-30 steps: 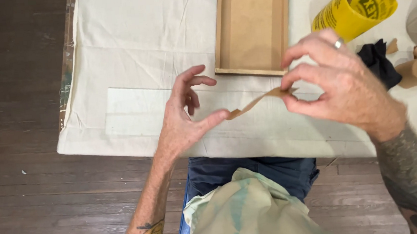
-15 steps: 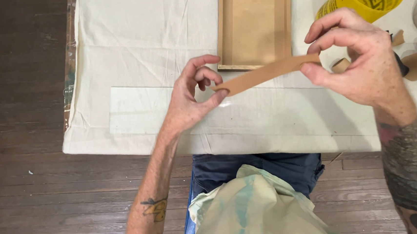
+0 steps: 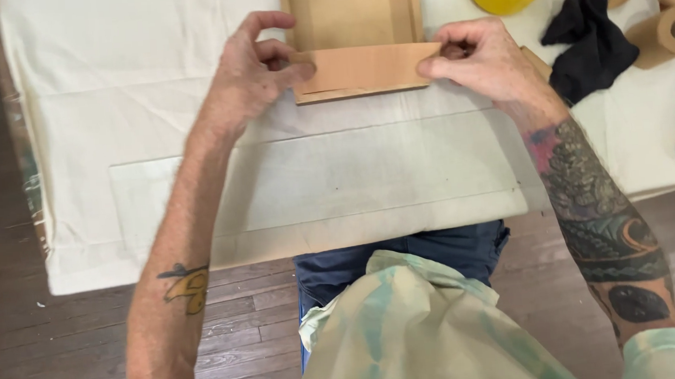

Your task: Finishing a small wooden box by wiping it and attaching a decorative strip

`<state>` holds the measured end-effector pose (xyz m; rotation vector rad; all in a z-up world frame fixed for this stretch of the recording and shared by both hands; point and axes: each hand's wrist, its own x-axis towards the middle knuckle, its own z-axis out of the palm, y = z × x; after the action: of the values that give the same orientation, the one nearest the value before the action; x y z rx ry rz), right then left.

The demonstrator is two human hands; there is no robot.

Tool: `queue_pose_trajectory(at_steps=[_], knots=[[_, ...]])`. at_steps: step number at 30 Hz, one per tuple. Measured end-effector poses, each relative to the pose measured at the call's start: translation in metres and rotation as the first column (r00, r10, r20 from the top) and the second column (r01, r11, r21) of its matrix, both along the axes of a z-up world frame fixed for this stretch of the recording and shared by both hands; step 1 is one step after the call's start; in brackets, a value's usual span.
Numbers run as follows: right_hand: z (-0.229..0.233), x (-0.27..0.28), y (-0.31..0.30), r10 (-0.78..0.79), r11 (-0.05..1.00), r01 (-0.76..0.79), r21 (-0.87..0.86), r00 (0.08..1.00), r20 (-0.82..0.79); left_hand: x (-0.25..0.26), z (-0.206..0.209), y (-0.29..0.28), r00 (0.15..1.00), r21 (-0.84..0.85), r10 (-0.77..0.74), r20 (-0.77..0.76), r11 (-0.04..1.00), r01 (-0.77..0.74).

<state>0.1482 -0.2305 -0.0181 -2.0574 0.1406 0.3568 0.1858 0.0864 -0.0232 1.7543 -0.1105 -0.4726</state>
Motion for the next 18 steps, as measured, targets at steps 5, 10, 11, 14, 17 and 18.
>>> queue_pose_trajectory(at_steps=[5, 10, 11, 14, 17, 18], knots=[[-0.016, 0.013, -0.011, 0.11, 0.99, -0.109, 0.087, 0.994, -0.004, 0.004, 0.012, -0.001, 0.997, 0.075, -0.041, -0.073, 0.996, 0.047], [-0.019, 0.024, -0.017, 0.218, 0.976, -0.217, 0.035, 0.975, -0.032, 0.01, 0.005, 0.002, 0.995, 0.087, -0.063, -0.075, 0.994, 0.069], [-0.02, 0.024, -0.016, 0.217, 0.976, -0.216, 0.038, 0.975, -0.038, 0.011, 0.002, 0.003, 0.995, 0.089, -0.063, -0.082, 0.993, 0.071], [-0.025, 0.026, -0.017, 0.181, 0.978, -0.171, 0.123, 0.981, -0.074, 0.014, -0.002, 0.005, 0.993, 0.06, -0.079, -0.089, 0.995, 0.084], [-0.031, 0.027, -0.019, 0.147, 0.983, -0.133, 0.128, 0.984, -0.102, 0.015, 0.0, 0.005, 0.994, 0.119, -0.084, -0.077, 0.989, 0.093], [-0.027, 0.025, -0.017, 0.144, 0.987, -0.134, 0.091, 0.984, -0.107, 0.015, -0.001, 0.005, 0.994, 0.112, -0.102, -0.05, 0.988, 0.107]])
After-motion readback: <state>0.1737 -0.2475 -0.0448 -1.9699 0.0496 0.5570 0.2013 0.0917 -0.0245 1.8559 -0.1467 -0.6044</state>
